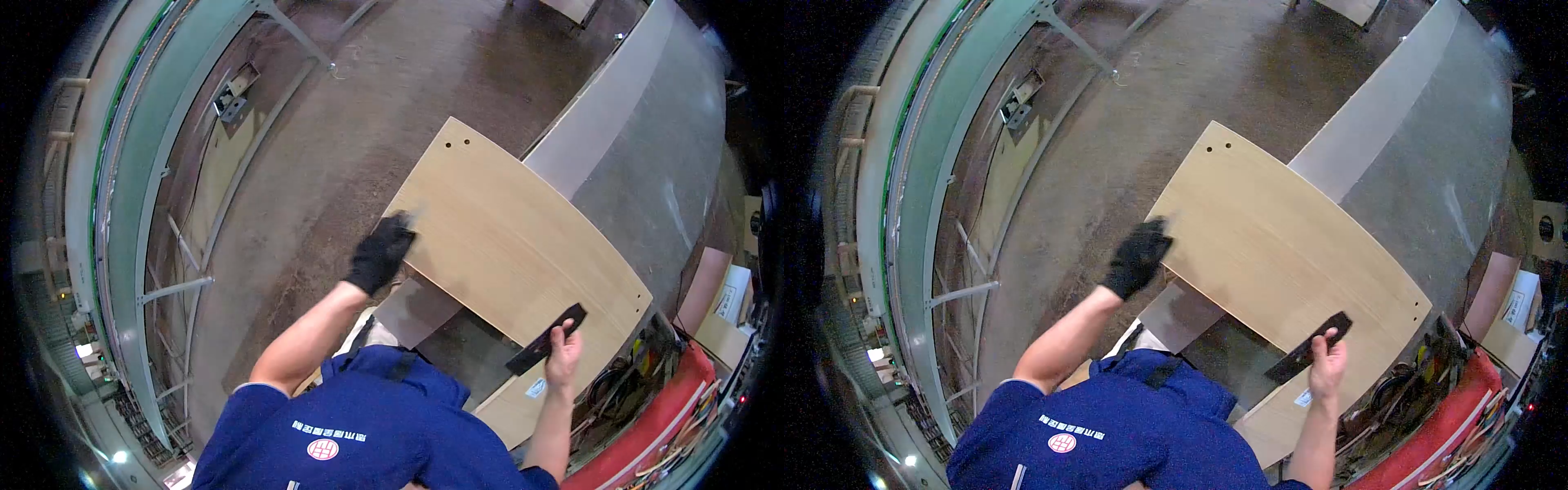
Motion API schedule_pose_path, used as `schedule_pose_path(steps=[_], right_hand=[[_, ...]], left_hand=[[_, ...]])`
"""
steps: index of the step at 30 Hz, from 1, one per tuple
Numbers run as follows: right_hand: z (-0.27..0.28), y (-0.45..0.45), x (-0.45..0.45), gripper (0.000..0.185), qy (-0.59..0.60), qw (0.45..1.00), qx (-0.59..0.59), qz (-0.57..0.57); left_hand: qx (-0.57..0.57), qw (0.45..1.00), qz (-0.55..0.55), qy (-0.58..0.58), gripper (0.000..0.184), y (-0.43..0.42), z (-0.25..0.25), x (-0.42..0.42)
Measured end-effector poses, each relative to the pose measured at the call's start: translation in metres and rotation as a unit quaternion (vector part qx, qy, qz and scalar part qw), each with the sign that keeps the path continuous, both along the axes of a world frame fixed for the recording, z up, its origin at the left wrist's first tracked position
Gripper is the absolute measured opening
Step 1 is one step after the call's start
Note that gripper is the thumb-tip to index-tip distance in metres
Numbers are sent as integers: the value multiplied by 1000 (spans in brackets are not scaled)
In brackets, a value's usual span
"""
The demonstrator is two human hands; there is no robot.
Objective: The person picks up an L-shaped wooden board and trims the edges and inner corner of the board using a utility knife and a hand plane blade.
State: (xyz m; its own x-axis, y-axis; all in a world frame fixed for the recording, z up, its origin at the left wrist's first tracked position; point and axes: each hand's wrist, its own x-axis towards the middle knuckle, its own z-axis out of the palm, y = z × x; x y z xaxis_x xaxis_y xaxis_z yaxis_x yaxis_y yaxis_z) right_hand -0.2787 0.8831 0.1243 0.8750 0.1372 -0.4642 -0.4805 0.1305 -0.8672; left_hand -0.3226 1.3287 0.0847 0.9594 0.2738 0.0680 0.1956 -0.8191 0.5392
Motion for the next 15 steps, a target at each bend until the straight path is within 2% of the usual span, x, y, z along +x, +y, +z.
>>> schedule_pose_path(steps=[2,4,5,8,10,13,15], right_hand=[[-16,18,-24,22,35,998,43,-16],[-15,29,-42,24,74,997,26,-5],[-12,34,-50,24,83,996,23,-8],[8,44,-59,22,51,998,-28,39],[-12,40,-73,25,9,996,-78,50],[-19,35,-90,27,20,991,-130,2],[-19,31,-96,26,28,986,-160,-26]], left_hand=[[-100,991,-5,93,45,-55,35,39],[-109,985,-28,129,49,-86,40,68],[-74,988,-47,130,49,-99,40,80],[-99,984,-106,106,48,-118,40,102],[-114,980,-120,112,51,-124,40,99],[-60,974,-176,126,52,-122,40,105],[56,968,-226,96,51,-131,44,145]])
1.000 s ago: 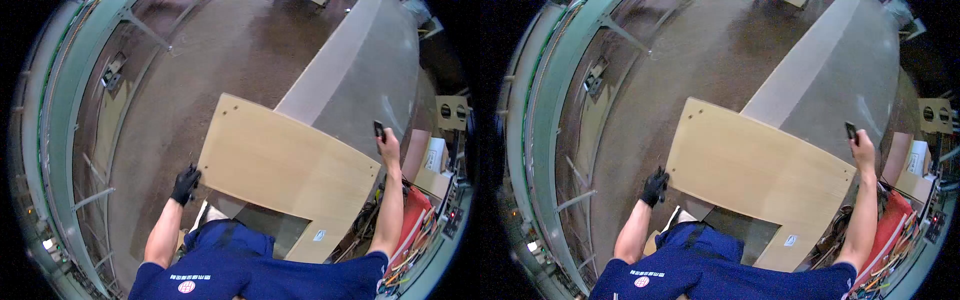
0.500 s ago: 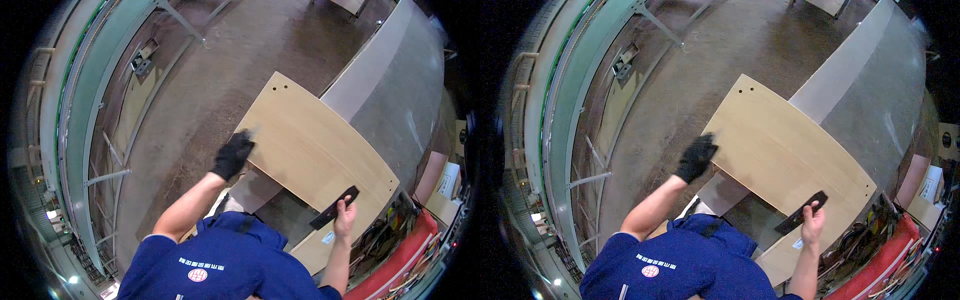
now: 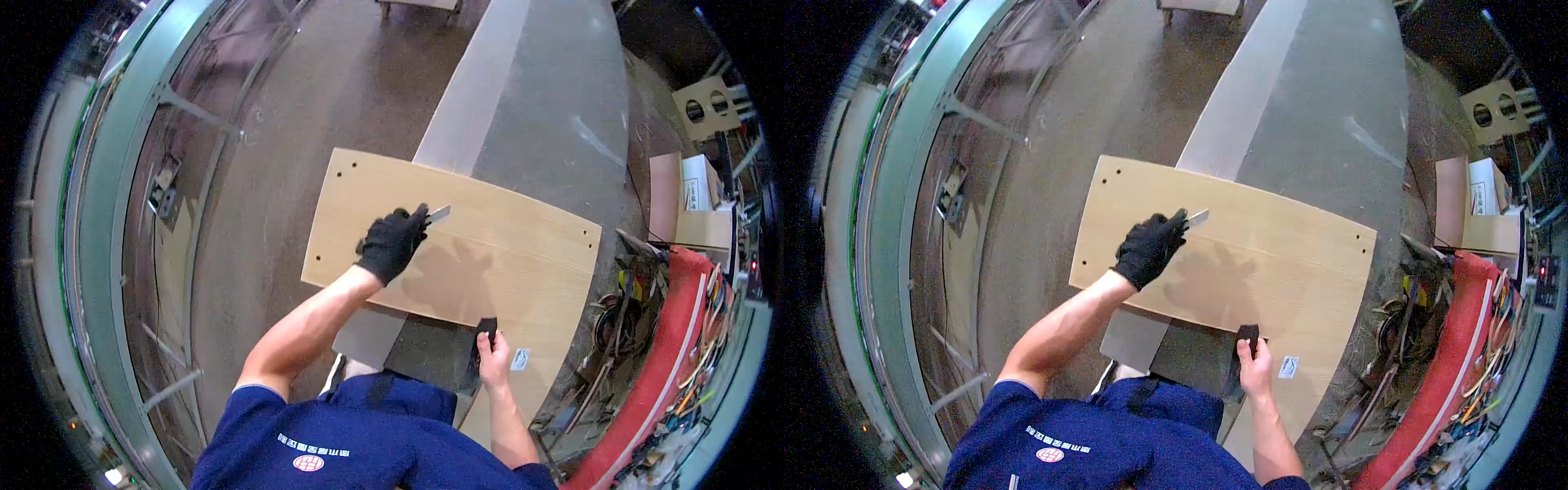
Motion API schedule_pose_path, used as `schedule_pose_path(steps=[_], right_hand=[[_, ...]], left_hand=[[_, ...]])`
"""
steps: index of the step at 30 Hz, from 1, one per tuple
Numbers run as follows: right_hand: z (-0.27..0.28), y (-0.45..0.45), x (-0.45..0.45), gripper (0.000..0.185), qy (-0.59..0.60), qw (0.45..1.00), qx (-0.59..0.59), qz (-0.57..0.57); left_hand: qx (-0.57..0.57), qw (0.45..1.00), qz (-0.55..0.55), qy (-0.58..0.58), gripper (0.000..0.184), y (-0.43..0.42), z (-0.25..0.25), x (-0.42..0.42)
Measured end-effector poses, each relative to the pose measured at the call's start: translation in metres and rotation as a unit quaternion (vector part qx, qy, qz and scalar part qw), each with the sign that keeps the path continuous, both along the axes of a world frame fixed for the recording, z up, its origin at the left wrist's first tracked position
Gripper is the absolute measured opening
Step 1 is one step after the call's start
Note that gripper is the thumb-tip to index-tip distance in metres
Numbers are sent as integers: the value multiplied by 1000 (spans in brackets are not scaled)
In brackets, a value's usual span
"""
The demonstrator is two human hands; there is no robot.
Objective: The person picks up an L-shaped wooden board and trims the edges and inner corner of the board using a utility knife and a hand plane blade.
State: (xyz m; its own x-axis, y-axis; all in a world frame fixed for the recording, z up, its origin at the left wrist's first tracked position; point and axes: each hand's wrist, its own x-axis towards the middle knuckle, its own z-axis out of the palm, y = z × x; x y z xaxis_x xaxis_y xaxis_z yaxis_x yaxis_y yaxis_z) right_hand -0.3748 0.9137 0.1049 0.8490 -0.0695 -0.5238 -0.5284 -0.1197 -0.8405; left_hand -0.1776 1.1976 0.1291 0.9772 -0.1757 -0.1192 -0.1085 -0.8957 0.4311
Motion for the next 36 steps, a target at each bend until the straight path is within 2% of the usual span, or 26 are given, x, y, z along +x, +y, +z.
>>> schedule_pose_path(steps=[1,2,3,4,5,6,7,8,9,10,11,13,14,15,17,19,20,21,23,24,25,27,29,30,33,36], right_hand=[[6,-1,-4,25,-5,1000,-5,-14],[11,-3,-8,25,-10,1000,-9,-25],[15,-5,-12,26,-11,999,-7,-37],[18,-6,-15,27,-12,999,-4,-47],[16,-5,-18,28,-12,998,1,-58],[8,-6,-23,27,-43,995,52,-69],[7,-3,-21,27,-45,995,53,-75],[8,-2,-19,27,-45,994,53,-80],[12,-2,-18,27,-43,994,51,-83],[28,-7,-12,20,9,998,37,-47],[32,-6,-3,20,-13,998,20,-55],[34,2,11,20,-48,997,-8,-61],[21,2,16,23,-68,995,20,-73],[23,5,24,25,-35,991,89,-92],[16,14,39,28,-47,990,122,-59],[43,45,56,28,-3,976,215,-40],[42,55,58,27,-36,980,196,24],[42,65,60,26,-71,978,175,87],[68,78,77,31,-147,961,-11,234],[60,81,82,35,-179,958,-24,223],[46,80,90,39,-212,953,-36,213],[19,66,117,44,-257,930,-124,231],[4,62,156,46,-334,878,-222,262],[1,66,178,47,-365,847,-270,278],[-10,98,236,55,-416,780,-329,332],[-30,133,277,67,-443,714,-412,352]], left_hand=[[51,998,-26,-24,50,-4,0,22],[36,994,-47,-95,48,-12,-12,46],[57,995,-46,-72,47,-28,-1,70],[26,994,-72,-78,43,-39,-25,100],[74,996,-45,-36,41,-62,-16,120],[82,995,-32,-45,41,-82,-8,131],[40,997,-22,56,47,-98,-4,153],[8,996,-86,-19,49,-106,-26,158],[-41,981,-69,-178,54,-117,-49,152],[-89,969,-80,-218,55,-123,-46,140],[-135,953,-87,-256,56,-125,-35,124],[-199,969,-78,-126,57,-115,7,50],[-232,970,-65,12,57,-105,20,8],[-264,952,-53,143,56,-93,29,-29],[-377,880,-21,287,52,-74,12,-99],[-462,843,5,276,46,-62,30,-138],[-436,881,63,172,43,-62,16,-159],[-431,873,110,202,41,-54,19,-166],[-422,847,198,256,38,-29,28,-184],[-482,779,250,314,35,-14,26,-194],[-514,747,297,298,31,1,30,-201],[-506,727,380,267,30,38,15,-225],[-528,691,461,178,30,68,5,-251],[-596,638,474,117,30,82,-3,-266],[-628,576,516,86,30,116,-5,-303],[-618,570,540,43,29,131,-21,-332]])
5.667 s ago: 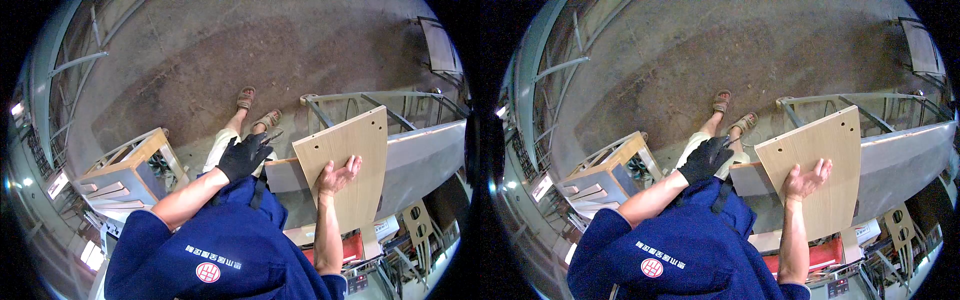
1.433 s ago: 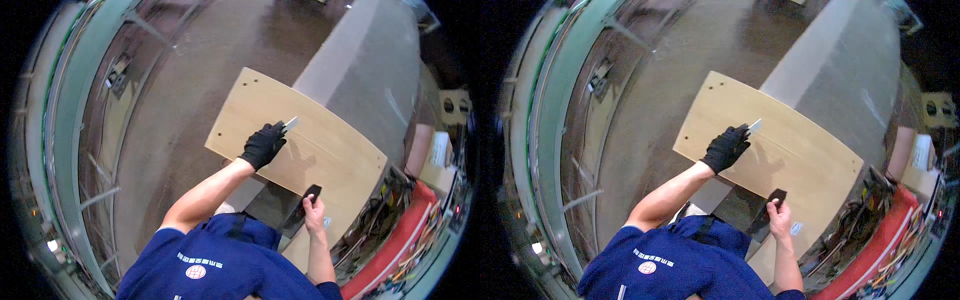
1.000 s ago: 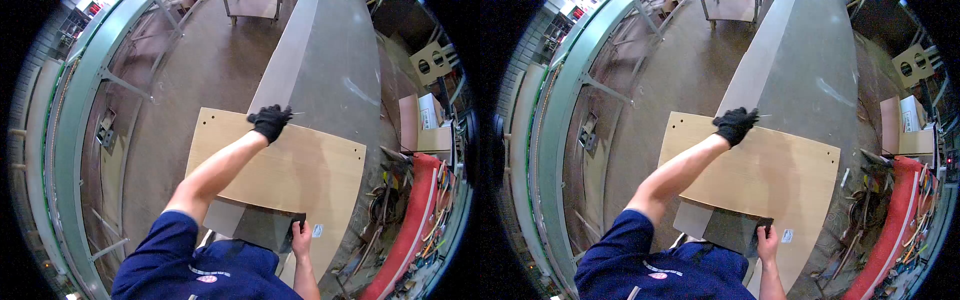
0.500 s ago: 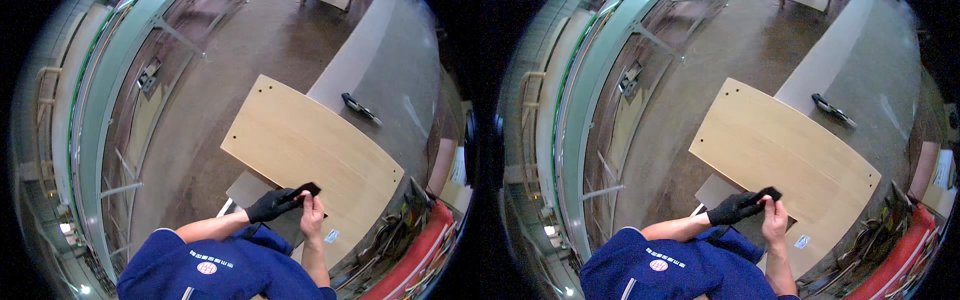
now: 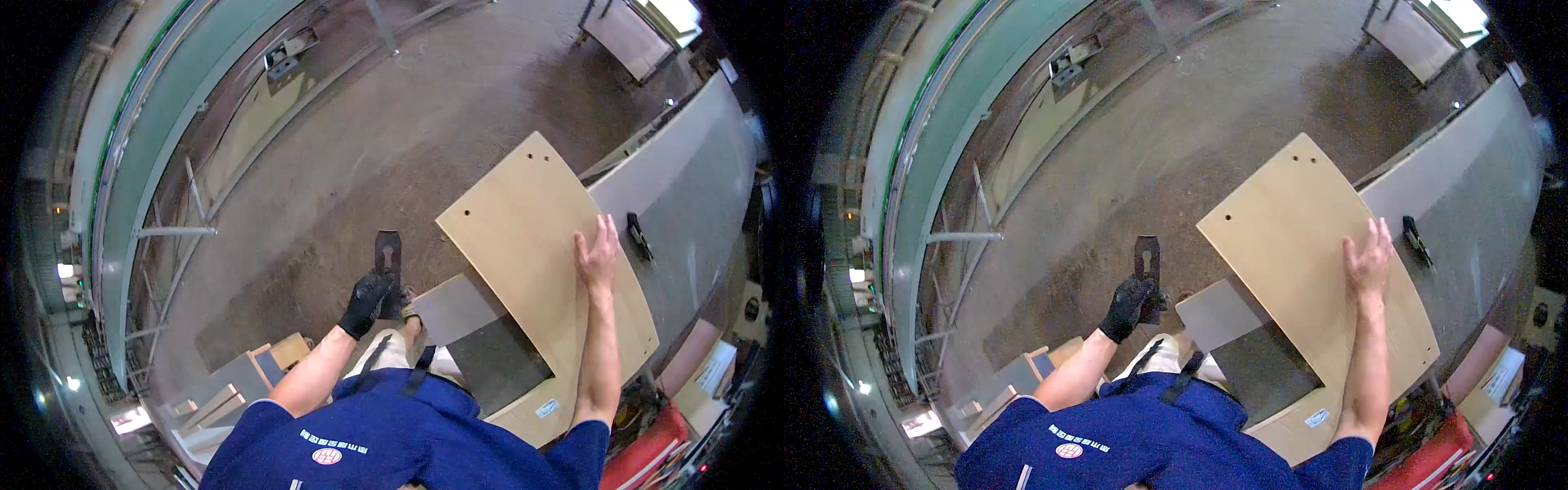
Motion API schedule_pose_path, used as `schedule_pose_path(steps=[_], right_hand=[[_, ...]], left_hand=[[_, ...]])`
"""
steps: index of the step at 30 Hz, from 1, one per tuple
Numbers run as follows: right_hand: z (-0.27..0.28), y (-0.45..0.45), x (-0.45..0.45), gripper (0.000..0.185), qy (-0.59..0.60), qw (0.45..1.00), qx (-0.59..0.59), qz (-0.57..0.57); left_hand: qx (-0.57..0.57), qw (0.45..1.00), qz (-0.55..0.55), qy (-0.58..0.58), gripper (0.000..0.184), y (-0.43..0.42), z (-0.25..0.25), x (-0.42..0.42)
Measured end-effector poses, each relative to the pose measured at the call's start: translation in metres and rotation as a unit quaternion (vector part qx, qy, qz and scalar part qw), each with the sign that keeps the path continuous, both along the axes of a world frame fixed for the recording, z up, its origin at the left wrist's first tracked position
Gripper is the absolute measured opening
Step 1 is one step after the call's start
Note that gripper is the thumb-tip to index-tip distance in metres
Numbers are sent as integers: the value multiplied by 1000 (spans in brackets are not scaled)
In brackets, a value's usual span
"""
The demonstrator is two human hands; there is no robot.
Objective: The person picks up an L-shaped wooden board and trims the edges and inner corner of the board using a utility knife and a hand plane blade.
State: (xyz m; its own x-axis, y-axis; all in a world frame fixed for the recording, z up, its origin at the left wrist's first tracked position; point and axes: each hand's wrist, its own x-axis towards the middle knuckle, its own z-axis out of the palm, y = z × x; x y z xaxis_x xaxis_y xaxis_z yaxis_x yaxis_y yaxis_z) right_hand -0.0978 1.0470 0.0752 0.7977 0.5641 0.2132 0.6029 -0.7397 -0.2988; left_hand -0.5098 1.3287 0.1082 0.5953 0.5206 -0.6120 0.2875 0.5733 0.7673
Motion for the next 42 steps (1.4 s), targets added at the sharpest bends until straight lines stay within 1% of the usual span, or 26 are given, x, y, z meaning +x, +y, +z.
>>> schedule_pose_path(steps=[1,4,7,9,12,14,16,18,19,20,23,24,26,27,28,29,30,31,33,34,37,38,41,42], right_hand=[[-9,8,11,71,-35,999,-30,-2],[-21,25,20,79,11,998,-38,-43],[-16,31,11,81,7,997,-62,-39],[-7,40,-6,82,9,998,-64,-10],[-6,59,-40,83,19,997,-68,34],[-12,69,-59,82,22,995,-78,56],[-15,74,-70,81,13,993,-96,64],[-17,81,-80,79,-14,992,-91,90],[-17,82,-85,78,-28,991,-90,99],[-14,83,-90,76,-19,992,-83,98],[-8,90,-91,72,-12,992,-62,114],[-11,88,-91,72,-14,990,-63,129],[-18,86,-90,69,-17,986,-73,148],[-13,98,-93,68,-29,981,-76,178],[-4,109,-99,68,-37,974,-80,208],[4,119,-108,67,-44,968,-83,234],[2,129,-113,72,0,972,-94,216],[-3,136,-116,73,-11,974,-90,207],[-13,140,-121,76,-32,977,-88,192],[-15,137,-119,78,-21,977,-90,193],[-17,139,-121,78,-43,979,-90,177],[-18,139,-120,78,-44,978,-93,182],[-16,141,-119,77,-31,979,-97,178],[-18,140,-119,77,-36,979,-89,180]], left_hand=[[8,1000,-4,2,28,3,-7,-10],[14,1000,-9,4,24,4,-17,-39],[-16,1000,1,1,21,-4,-8,-48],[-34,999,8,12,19,-4,-10,-52],[-37,993,111,-30,17,-4,-20,-58],[-23,990,131,-40,15,-2,-38,-66],[-27,986,160,-44,12,3,-41,-61],[74,992,104,-5,13,4,-55,-64],[14,994,111,-9,13,3,-58,-67],[-46,992,120,-10,14,6,-50,-65],[-27,990,135,-28,9,-12,-51,-66],[-4,992,124,8,9,-18,-60,-71],[-81,978,191,-10,9,-30,-58,-70],[-118,967,226,-21,10,-33,-59,-68],[-116,970,214,-27,11,-37,-71,-75],[-132,966,219,-31,11,-37,-66,-75],[-145,964,221,-37,12,-32,-56,-71],[-159,960,225,-42,13,-28,-51,-68],[-111,960,255,-26,11,-27,-57,-61],[-87,958,272,-17,10,-28,-61,-59],[-40,979,201,5,19,-24,-65,-64],[-45,983,175,10,20,-19,-60,-64],[-15,983,180,-9,19,-19,-61,-56],[-9,985,172,11,19,-19,-59,-56]])
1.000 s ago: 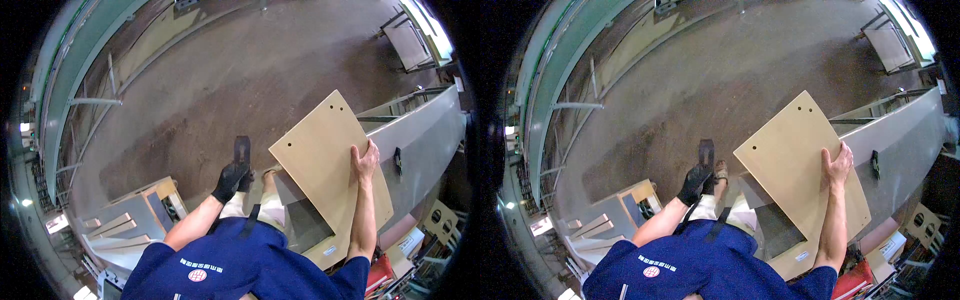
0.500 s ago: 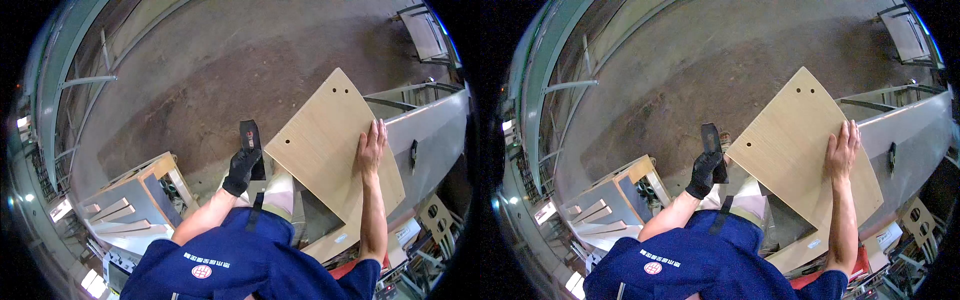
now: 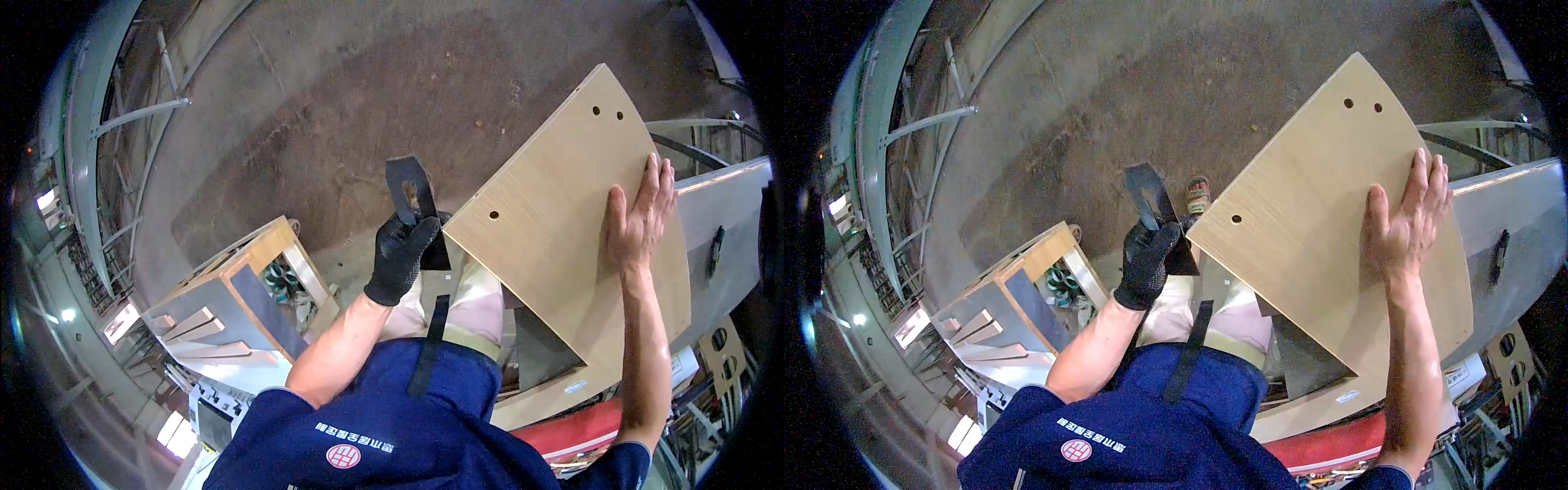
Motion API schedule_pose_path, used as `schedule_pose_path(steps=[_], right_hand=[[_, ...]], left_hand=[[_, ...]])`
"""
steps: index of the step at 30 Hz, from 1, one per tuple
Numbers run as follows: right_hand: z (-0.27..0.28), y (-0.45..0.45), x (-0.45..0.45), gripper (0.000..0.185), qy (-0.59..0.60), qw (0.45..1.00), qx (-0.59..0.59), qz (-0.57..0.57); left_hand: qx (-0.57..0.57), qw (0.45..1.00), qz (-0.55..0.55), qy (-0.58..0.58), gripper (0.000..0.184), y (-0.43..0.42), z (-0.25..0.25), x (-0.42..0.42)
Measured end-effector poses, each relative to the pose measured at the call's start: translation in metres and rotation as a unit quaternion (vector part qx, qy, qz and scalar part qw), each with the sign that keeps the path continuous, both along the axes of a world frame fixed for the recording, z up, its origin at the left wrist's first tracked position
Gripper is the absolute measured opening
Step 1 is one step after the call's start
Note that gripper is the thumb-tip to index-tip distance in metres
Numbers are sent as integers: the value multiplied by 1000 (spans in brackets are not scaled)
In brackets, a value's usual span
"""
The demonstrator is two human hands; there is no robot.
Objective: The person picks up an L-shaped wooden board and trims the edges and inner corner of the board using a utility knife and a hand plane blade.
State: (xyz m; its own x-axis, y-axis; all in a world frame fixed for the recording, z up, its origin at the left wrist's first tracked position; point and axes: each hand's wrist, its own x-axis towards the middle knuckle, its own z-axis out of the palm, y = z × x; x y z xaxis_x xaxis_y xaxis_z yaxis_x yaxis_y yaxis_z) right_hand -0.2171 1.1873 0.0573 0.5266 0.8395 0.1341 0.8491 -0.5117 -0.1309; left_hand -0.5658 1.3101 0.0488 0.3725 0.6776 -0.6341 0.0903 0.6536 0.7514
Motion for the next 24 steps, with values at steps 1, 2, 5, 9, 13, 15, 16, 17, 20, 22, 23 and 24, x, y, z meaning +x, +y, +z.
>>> schedule_pose_path(steps=[1,2,5,9,13,15,16,17,20,22,23,24], right_hand=[[-1,0,0,76,0,1000,2,3],[-1,0,1,76,0,1000,4,6],[-4,-1,3,75,-2,1000,11,16],[-4,-1,3,75,-5,1000,7,12],[-5,-1,2,75,-7,1000,9,11],[-4,0,2,75,-2,1000,11,13],[-3,0,2,74,1,1000,12,14],[-3,1,1,74,0,1000,11,13],[-3,1,1,74,-1,1000,9,12],[-3,2,1,74,-1,1000,11,13],[-2,2,0,74,-3,1000,11,15],[-1,2,0,73,-4,1000,10,16]], left_hand=[[2,1000,1,3,19,0,1,0],[4,1000,3,6,19,0,1,1],[17,999,-4,42,13,-2,4,5],[16,996,-28,77,14,1,7,6],[30,998,-21,47,17,-3,-5,0],[28,998,-21,48,18,-3,-7,-2],[36,998,-27,53,18,-2,-6,-1],[44,997,-33,58,18,-1,-2,1],[32,997,-30,57,17,-2,-4,0],[30,997,-28,59,17,-3,-6,0],[38,997,-30,64,17,-3,-7,0],[46,996,-32,69,17,-3,-6,0]])
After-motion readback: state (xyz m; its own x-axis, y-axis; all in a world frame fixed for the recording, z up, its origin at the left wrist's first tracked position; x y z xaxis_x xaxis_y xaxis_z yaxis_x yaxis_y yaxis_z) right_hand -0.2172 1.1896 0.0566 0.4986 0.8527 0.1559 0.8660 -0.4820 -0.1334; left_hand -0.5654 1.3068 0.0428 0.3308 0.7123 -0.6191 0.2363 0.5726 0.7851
